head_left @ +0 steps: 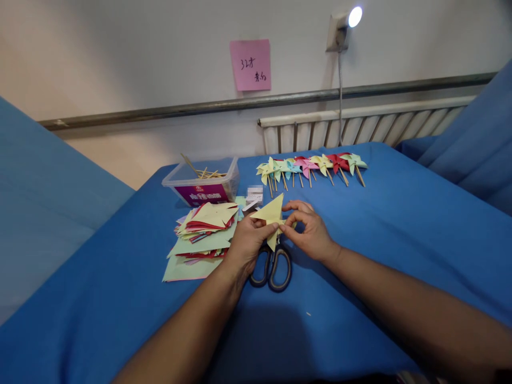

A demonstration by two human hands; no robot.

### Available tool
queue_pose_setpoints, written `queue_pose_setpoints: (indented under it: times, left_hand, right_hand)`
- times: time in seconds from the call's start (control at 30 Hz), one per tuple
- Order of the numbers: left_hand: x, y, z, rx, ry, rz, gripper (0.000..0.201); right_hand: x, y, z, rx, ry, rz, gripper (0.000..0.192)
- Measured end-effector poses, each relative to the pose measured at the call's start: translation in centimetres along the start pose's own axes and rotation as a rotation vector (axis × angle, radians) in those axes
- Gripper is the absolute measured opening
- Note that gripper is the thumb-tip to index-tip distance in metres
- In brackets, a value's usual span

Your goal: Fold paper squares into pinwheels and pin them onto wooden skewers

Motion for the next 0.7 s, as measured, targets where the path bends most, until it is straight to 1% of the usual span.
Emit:
queue_pose_setpoints:
  times: [0.13,0.3,0.47,0.63,0.7]
  left_hand:
    - [-0.16,0.11,0.12,-0.001,-0.007,0.000,0.041]
    - [-0.10,0.06,0.09,0.004,-0.003,0.014,0.036]
    - [-0.16,0.11,-0.02,0.008,-0.039,0.014,0.032]
    - [0.12,-0.07,-0.11,-0.009,-0.021,0.037,0.035]
    - [0.17,-0.31,-0.22,-0.011,-0.030,0.051,0.034]
  right_hand:
    - [0.00,-0.06,-0.02,0.003,-0.005,0.005,0.013]
    - [0.03,-0.03,0.02,-0.002,-0.002,0.004,0.014]
    - [0.00,-0.02,0.04,-0.006,-0.005,0.009,0.015]
    - [0.12,0.03,-0.06,-0.005,0.011,0.011,0.016]
    - [0.13,-0.11,-0.12,0.017,0.005,0.036,0.011]
Point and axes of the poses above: each hand's wrist, its own z-axis towards the middle knuckle, its own x-axis out of the palm, y = z × x, the point moved 4 cm from there along z, towards the middle knuckle
